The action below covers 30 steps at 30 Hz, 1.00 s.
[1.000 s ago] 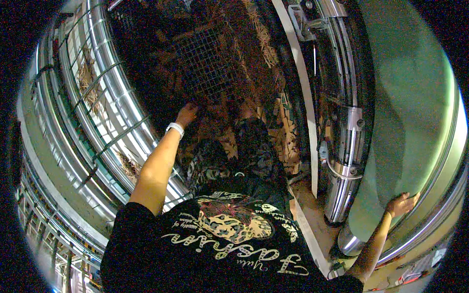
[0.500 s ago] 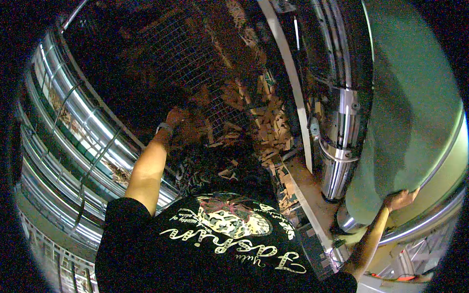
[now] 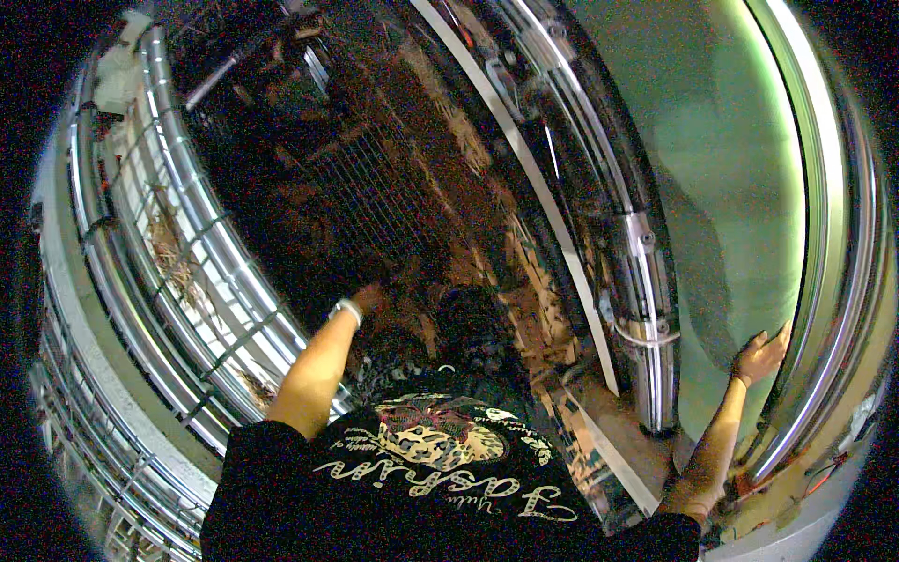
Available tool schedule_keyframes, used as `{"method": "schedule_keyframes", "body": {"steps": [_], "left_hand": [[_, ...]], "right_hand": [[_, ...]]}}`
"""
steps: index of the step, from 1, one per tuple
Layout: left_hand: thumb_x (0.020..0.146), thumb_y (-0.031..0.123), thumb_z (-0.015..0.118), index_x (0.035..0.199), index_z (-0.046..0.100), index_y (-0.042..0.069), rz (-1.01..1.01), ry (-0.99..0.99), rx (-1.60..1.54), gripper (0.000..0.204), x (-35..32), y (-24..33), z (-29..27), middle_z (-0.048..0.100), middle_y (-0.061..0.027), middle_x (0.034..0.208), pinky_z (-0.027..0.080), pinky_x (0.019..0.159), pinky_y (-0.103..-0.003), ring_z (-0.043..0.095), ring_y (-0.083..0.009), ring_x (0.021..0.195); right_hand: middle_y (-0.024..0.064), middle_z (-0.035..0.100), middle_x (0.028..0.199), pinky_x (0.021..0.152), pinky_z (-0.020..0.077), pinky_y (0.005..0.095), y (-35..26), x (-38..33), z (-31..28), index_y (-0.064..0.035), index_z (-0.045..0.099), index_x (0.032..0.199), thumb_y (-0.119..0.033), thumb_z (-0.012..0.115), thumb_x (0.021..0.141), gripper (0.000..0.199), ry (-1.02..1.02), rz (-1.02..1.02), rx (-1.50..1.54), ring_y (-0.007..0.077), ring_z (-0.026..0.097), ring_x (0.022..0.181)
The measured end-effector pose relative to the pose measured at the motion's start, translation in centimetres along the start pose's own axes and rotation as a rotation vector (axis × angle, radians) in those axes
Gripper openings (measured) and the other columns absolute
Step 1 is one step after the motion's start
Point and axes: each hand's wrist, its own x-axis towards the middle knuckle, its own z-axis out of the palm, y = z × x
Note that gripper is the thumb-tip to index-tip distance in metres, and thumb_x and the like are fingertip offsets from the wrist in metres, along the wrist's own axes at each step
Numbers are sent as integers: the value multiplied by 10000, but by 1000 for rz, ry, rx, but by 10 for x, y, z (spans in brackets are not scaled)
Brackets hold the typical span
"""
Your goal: The person cleans debris from the internal components of a large packaging machine and uses an allen key to adjust several screws on a metal cylinder.
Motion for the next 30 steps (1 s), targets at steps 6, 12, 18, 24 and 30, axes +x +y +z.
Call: {"method": "schedule_keyframes", "body": {"steps": [6, 12, 18, 24, 30], "left_hand": [[841, 323, 476, 1218, 521, 137, 161, -209, 205, 422, -49, -35, 57, 541, -124, 1208, 438, 889, -391, 536, -307, 1057], [861, 322, 470, 1185, 554, 125, 146, -256, 404, 388, 22, -91, 25, 546, -103, 1210, 439, 882, -394, 533, -278, 1075], [880, 326, 463, 1149, 586, 114, 220, -303, 704, 365, 99, -140, -98, 549, -79, 1211, 441, 866, -404, 534, -254, 1080], [886, 261, 464, 1073, 614, 100, 398, -245, 1161, 289, 111, -87, -252, 577, -78, 1110, 459, 757, -422, 559, -254, 942], [886, 190, 457, 1016, 633, 71, 307, -42, 961, 249, 60, -44, -311, 592, -110, 998, 464, 663, -399, 571, -256, 812]], "right_hand": [[104, 382, 1371, 1025, 276, 403, -4, -2, -5, -79, 342, 1350, -366, 348, 926, 511, -14, 32, -6, 275, 346, 1266], [125, 361, 1382, 1040, 271, 408, 2, -7, -23, -78, 333, 1355, -330, 359, 924, 500, -49, 97, -79, 300, 348, 1261], [156, 414, 1317, 991, 319, 406, -17, -18, 23, -81, 354, 1350, -370, 334, 943, 500, 27, 237, -114, 313, 402, 1196], [237, 534, 1004, 767, 434, 481, -127, 45, -46, 56, 487, 1138, -362, 406, 920, 478, 320, 435, -395, 391, 535, 879], [180, 517, 1115, 867, 405, 437, -330, 99, -41, 10, 463, 1180, -370, 422, 923, 461, 161, 450, 491, 347, 511, 992]]}}
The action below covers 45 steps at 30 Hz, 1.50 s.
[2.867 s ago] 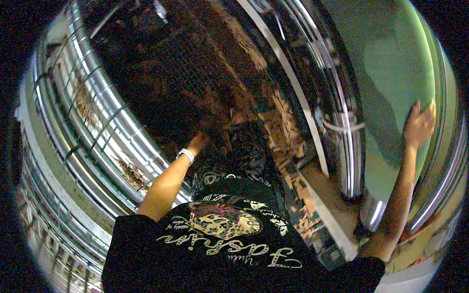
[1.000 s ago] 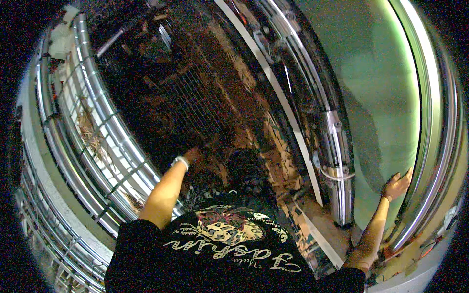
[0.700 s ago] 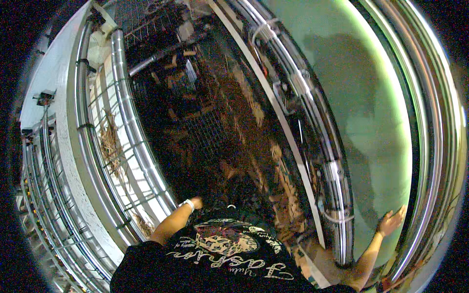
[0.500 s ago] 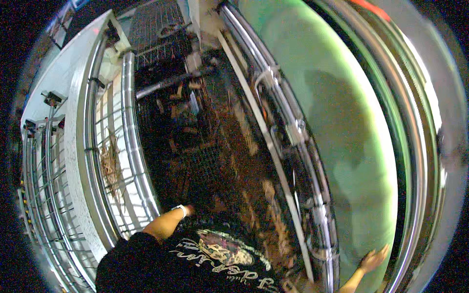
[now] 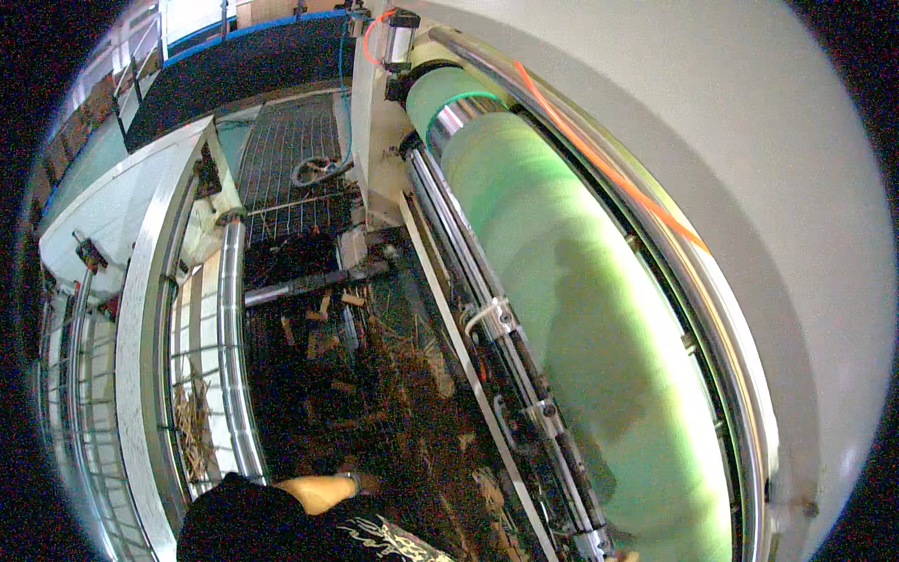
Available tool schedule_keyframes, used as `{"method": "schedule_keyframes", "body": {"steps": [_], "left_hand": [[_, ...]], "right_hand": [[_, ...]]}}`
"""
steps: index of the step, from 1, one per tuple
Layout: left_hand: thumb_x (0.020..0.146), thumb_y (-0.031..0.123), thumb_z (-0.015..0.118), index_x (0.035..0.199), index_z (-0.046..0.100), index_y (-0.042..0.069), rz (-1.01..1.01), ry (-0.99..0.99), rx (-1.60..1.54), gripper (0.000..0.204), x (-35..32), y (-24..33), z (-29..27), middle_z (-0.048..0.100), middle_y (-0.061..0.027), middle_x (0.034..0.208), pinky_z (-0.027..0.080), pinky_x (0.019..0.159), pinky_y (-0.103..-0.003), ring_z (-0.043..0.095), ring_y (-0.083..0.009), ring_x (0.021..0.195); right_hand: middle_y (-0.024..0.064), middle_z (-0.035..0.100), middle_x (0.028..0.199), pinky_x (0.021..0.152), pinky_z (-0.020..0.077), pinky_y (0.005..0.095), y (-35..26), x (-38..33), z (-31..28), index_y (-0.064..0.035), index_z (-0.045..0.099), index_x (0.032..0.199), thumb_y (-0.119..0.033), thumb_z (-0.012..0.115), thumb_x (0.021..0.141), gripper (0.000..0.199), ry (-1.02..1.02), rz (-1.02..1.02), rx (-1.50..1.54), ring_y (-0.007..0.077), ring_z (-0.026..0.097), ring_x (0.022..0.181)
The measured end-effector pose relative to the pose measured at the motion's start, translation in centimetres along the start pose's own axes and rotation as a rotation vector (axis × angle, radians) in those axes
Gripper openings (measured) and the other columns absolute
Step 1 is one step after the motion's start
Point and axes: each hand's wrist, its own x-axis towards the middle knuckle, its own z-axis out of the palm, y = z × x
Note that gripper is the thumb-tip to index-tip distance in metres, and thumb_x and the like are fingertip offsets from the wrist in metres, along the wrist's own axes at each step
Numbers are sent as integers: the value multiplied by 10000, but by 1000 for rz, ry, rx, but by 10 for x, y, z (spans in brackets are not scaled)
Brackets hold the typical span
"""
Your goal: The person cleans debris from the internal components of a large packaging machine and uses an allen key to adjust several screws on a metal cylinder.
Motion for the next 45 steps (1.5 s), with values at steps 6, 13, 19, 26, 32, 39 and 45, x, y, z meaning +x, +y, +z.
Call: {"method": "schedule_keyframes", "body": {"steps": [6, 13, 19, 26, 32, 39, 45], "left_hand": [[862, 183, 472, 980, 641, 64, -211, 187, -381, 238, 2, -92, 60, 588, -108, 923, 456, 614, -395, 568, -248, 759], [834, 176, 490, 938, 651, 57, -415, 294, -557, 226, -28, -125, 134, 583, -105, 836, 445, 556, -390, 564, -239, 698], [810, 170, 505, 902, 659, 50, -502, 399, -563, 215, 4, -129, 150, 579, -104, 762, 436, 506, -387, 561, -231, 646], [783, 162, 523, 861, 669, 43, -508, 381, -421, 204, 50, -100, 191, 575, -101, 675, 426, 448, -382, 557, -221, 584], [759, 156, 538, 825, 677, 36, -367, 271, -326, 195, 8, -32, 231, 571, -99, 600, 417, 398, -378, 554, -213, 532], [700, 154, 563, 1052, 604, 76, -260, 233, -518, 362, -60, -23, 214, 598, -95, 641, 432, 422, -381, 556, -227, 530], [686, 222, 605, 1173, 535, 144, -143, 169, -719, 498, -124, -76, 105, 631, -89, 845, 464, 701, -444, 586, -289, 752]], "right_hand": [[154, 553, 968, 746, 429, 360, -127, -149, 176, 16, 449, 1223, -360, 423, 934, 475, -1283, 236, 707, 258, 538, 806], [159, 580, 939, 677, 456, 329, -154, -292, 295, 42, 411, 1269, -333, 457, 930, 508, -1521, -296, 827, 206, 567, 724], [196, 546, 1068, 733, 468, 383, -173, -374, 400, 33, 369, 1301, -259, 453, 927, 482, -1949, -124, 410, 263, 551, 812], [112, 534, 873, 577, 437, 311, -228, -434, 411, -46, 384, 1315, -208, 470, 929, 427, -2088, 1244, 829, 164, 464, 623], [131, 536, 926, 661, 460, 334, -228, -520, 346, -42, 377, 1319, -139, 470, 908, 433, -2069, 1674, 894, 178, 503, 712], [214, 433, 1214, 829, 451, 448, -250, -450, 279, -33, 354, 1308, -175, 578, 818, 558, -2119, 204, 519, 368, 493, 1044], [212, 437, 1170, 860, 422, 466, -253, -400, 272, -53, 415, 1224, -173, 633, 776, 513, -1997, -169, 823, 387, 433, 1091]]}}
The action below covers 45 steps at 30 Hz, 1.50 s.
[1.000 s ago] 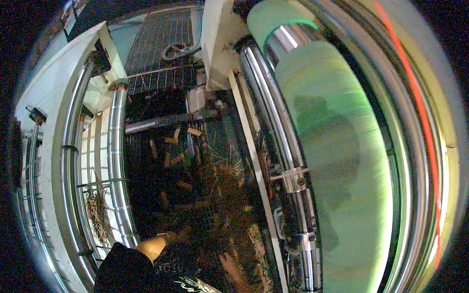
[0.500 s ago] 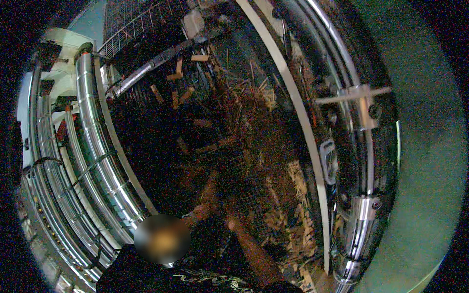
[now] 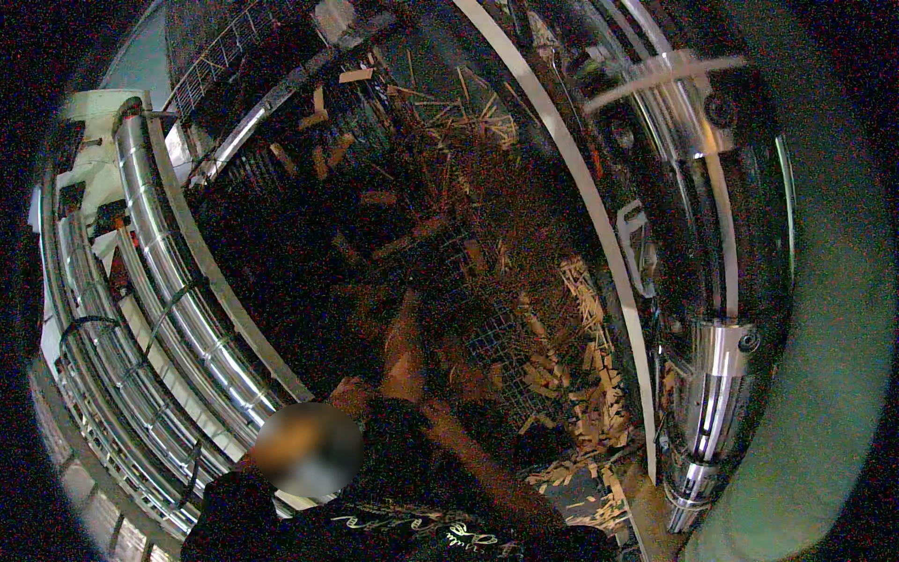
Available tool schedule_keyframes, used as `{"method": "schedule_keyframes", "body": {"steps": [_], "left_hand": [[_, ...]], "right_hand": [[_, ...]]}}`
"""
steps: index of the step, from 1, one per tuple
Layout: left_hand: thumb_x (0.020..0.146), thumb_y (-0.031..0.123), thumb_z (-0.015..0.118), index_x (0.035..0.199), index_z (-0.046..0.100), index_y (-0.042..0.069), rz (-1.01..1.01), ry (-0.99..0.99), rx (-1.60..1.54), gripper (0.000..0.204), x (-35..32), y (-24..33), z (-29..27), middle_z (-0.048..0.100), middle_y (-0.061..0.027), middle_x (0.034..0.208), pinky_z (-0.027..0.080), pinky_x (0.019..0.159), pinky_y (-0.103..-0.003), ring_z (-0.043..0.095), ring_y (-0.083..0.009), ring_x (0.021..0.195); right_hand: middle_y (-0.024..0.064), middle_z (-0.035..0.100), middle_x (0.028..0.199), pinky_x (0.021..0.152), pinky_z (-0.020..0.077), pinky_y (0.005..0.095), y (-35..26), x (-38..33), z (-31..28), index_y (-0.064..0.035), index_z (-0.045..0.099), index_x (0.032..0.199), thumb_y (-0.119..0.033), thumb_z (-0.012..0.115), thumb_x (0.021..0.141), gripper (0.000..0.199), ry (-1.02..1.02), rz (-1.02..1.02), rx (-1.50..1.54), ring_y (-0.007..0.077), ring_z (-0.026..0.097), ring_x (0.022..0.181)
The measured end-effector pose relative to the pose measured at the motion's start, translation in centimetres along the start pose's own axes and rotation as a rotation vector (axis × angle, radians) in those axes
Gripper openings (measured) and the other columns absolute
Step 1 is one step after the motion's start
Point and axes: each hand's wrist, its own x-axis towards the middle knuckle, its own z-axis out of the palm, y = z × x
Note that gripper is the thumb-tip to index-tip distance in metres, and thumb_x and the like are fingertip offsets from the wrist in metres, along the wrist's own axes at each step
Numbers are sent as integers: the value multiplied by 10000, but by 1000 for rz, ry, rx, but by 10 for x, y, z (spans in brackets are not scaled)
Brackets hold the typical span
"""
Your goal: The person cleans debris from the internal components of a large packaging machine and uses an allen key to adjust several screws on a metal cylinder.
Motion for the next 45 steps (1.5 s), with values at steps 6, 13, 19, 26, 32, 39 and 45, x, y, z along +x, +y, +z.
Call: {"method": "schedule_keyframes", "body": {"steps": [6, 13, 19, 26, 32, 39, 45], "left_hand": [[713, 295, 609, 1160, 546, 177, 91, -194, -248, 466, -13, 4, -3, 616, -121, 996, 443, 814, -486, 572, -304, 961], [759, 348, 616, 1086, 601, 172, -2, -301, -15, 371, -2, -42, 72, 626, -121, 988, 463, 822, -430, 593, -296, 923], [772, 337, 612, 1033, 622, 150, 8, -362, -124, 321, -13, -32, 99, 631, -116, 971, 474, 795, -409, 598, -294, 901], [786, 323, 607, 971, 647, 125, 38, -451, -683, 274, -3, -85, 27, 637, -110, 950, 486, 764, -384, 605, -292, 875], [827, 193, 526, 1004, 591, 56, -101, 340, -278, 233, 150, -56, -118, 601, -168, 801, 432, 595, -445, 574, -351, 698], [806, 173, 553, 1164, 498, 54, 507, 633, -595, 382, 431, -13, -157, 566, -148, 1016, 438, 826, -400, 537, -287, 963], [738, 252, 579, 1085, 534, 37, 537, 801, 295, 411, 502, 107, -222, 526, -158, 1138, 381, 933, -440, 475, -334, 1100]], "right_hand": [[186, 482, 1082, 892, 379, 491, -20, -32, -15, -77, 470, 1146, -136, 667, 711, 481, -130, -112, -126, 363, 454, 1063], [165, 526, 1063, 883, 407, 496, 31, -19, 40, -76, 529, 1088, -130, 656, 716, 397, -31, 89, -190, 320, 513, 1011], [152, 549, 1081, 805, 469, 460, 68, -51, 76, -76, 548, 1089, -178, 601, 785, 325, -474, 193, -125, 301, 559, 960], [130, 524, 1177, 773, 478, 400, 131, -36, 38, -58, 533, 1144, -224, 514, 874, 317, -43, 45, 475, 279, 524, 1044], [154, 590, 1076, 731, 482, 403, 152, -9, -212, -87, 487, 1183, -230, 494, 911, 307, 843, 550, -28, 318, 581, 927], [198, 443, 1251, 954, 331, 481, 210, 5, -339, -67, 411, 1240, -186, 564, 852, 434, 1357, 508, -513, 377, 403, 1160], [198, 440, 1249, 950, 307, 491, 243, 15, -332, -65, 441, 1233, -258, 501, 881, 406, 1442, 618, -747, 370, 377, 1172]]}}
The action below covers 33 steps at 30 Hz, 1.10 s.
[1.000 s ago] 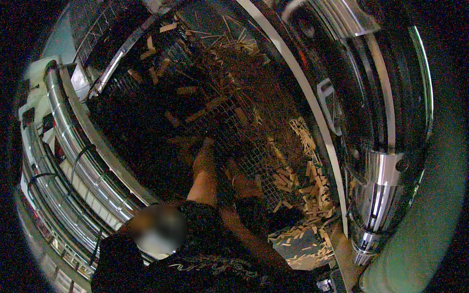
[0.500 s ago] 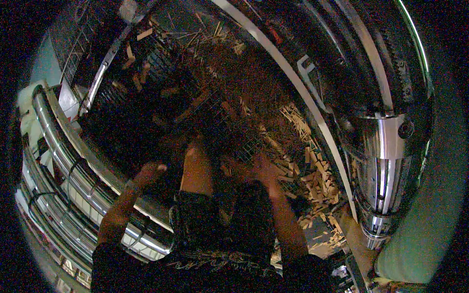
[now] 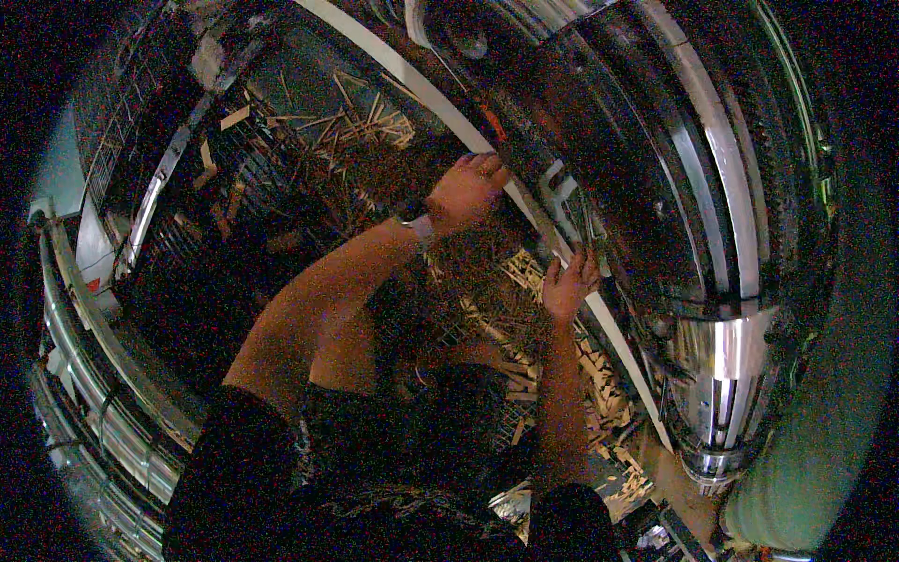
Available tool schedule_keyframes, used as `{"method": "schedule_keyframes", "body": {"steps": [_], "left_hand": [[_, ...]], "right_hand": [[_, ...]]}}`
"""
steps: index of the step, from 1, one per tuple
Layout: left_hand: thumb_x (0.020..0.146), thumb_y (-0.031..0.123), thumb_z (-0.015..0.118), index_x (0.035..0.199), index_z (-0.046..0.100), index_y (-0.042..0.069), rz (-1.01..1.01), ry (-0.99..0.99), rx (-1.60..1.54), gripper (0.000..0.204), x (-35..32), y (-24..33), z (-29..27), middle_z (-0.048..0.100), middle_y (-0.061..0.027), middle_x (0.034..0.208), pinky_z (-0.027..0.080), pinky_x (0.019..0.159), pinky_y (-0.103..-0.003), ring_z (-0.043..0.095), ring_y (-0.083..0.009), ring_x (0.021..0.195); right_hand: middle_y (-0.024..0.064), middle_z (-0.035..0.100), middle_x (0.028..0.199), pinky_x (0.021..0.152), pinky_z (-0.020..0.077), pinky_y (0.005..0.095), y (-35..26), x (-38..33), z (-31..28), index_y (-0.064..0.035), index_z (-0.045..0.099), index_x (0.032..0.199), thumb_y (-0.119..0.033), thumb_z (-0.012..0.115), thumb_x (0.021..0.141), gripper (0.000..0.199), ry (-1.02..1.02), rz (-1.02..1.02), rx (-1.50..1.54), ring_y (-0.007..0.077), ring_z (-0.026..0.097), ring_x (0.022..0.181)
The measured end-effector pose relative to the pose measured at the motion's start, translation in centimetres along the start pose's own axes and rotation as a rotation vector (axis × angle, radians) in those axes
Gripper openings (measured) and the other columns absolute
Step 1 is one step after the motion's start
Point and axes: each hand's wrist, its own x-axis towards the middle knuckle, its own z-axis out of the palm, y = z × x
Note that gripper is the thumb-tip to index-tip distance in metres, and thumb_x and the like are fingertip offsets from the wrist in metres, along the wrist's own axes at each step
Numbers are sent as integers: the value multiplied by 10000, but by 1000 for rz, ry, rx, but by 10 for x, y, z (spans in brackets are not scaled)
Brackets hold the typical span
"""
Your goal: The person cleans debris from the internal components of a large packaging machine and uses an allen key to adjust several screws on a metal cylinder.
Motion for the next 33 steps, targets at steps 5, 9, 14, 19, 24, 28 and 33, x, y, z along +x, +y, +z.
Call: {"method": "schedule_keyframes", "body": {"steps": [5, 9, 14, 19, 24, 28, 33], "left_hand": [[752, 270, 560, 1050, 550, 48, 92, 18, 110, 372, 30, -19, 34, 536, -140, 1056, 355, 923, -447, 487, -299, 1022], [786, 394, 530, 971, 603, 35, 192, 17, 82, 409, 31, -38, 49, 549, -151, 1034, 335, 936, -463, 458, -309, 1047], [815, 407, 514, 895, 617, 30, 253, 173, 44, 399, 39, -25, 46, 548, -151, 1005, 332, 907, -479, 465, -329, 1009], [796, 397, 542, 864, 594, 41, 221, 266, 42, 366, 30, -28, 54, 536, -135, 943, 326, 913, -488, 473, -326, 958], [803, 395, 549, 876, 607, 51, 252, 291, 49, 356, 36, -16, 66, 553, -129, 941, 329, 914, -490, 475, -324, 974], [807, 391, 554, 769, 587, 33, 287, 455, 165, 362, 24, -36, 60, 545, -118, 827, 364, 812, -436, 488, -292, 857], [837, 415, 519, 871, 626, 36, 273, 431, 251, 395, 27, -22, 64, 585, -143, 956, 367, 849, -468, 504, -316, 952]], "right_hand": [[160, 489, 1157, 885, 361, 452, -4, 14, -2, -54, 482, 1171, -190, 505, 889, 314, 8, 155, 287, 338, 459, 1062], [195, 466, 1247, 885, 404, 442, 20, 68, 20, -39, 438, 1253, -230, 466, 914, 391, -202, 38, 167, 369, 464, 1116], [256, 504, 1178, 907, 407, 425, 69, 150, 65, -37, 425, 1270, -206, 498, 877, 435, -240, 44, 102, 382, 500, 1078], [253, 505, 1177, 899, 407, 423, 57, 179, 97, -49, 467, 1221, -205, 493, 856, 397, -120, 185, 76, 393, 497, 1070], [228, 520, 1169, 879, 415, 430, 90, 151, 95, -57, 512, 1145, -238, 458, 853, 348, -290, 253, 87, 387, 515, 1052], [196, 539, 1165, 864, 441, 416, 41, 150, 65, -67, 509, 1160, -207, 475, 831, 360, -476, 87, 8, 351, 542, 1042], [169, 536, 1185, 869, 446, 437, 23, 114, 28, -83, 501, 1205, -123, 495, 813, 395, -457, 246, 86, 312, 524, 1092]]}}
